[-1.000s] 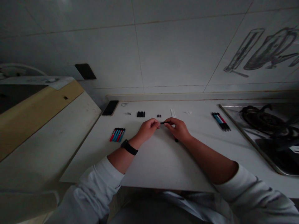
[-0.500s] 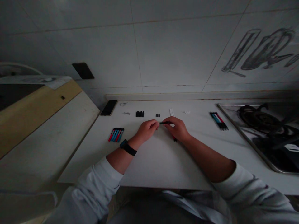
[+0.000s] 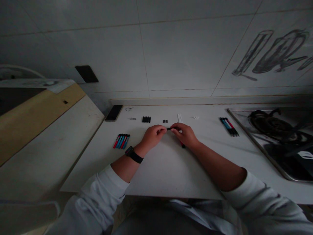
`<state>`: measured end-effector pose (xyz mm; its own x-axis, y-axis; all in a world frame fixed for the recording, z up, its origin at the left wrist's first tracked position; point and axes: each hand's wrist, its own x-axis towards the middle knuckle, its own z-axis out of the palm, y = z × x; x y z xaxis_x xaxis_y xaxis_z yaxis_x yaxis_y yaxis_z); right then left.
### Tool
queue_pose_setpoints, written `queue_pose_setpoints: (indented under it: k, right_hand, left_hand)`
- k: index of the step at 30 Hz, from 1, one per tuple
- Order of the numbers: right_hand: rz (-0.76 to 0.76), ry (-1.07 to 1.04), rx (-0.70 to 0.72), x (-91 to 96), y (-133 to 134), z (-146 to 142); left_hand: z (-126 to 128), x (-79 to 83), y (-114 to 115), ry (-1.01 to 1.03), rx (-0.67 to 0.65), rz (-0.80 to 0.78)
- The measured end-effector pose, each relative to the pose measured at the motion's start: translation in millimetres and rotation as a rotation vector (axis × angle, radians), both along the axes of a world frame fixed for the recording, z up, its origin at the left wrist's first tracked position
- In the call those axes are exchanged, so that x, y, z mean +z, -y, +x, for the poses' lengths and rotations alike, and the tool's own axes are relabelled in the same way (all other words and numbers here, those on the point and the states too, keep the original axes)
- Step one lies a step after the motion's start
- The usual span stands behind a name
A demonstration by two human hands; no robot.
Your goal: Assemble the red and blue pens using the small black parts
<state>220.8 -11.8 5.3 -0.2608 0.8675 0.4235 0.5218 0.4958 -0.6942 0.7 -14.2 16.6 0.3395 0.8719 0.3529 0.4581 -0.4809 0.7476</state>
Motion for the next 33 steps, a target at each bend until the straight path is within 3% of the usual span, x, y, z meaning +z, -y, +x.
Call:
queue_pose_setpoints:
  k: [14, 33]
  right_hand:
    - [0.003, -0.022, 0.009, -1.3, -0.7, -0.5]
    - [0.059, 0.134, 0.039, 4.6, 3.4, 1.2]
  left_hand:
    - [-3.7, 1.9, -1.5, -0.047, 0.063, 0.073]
    - [-4.3, 1.5, -0.9, -0.058, 0.059, 0.064]
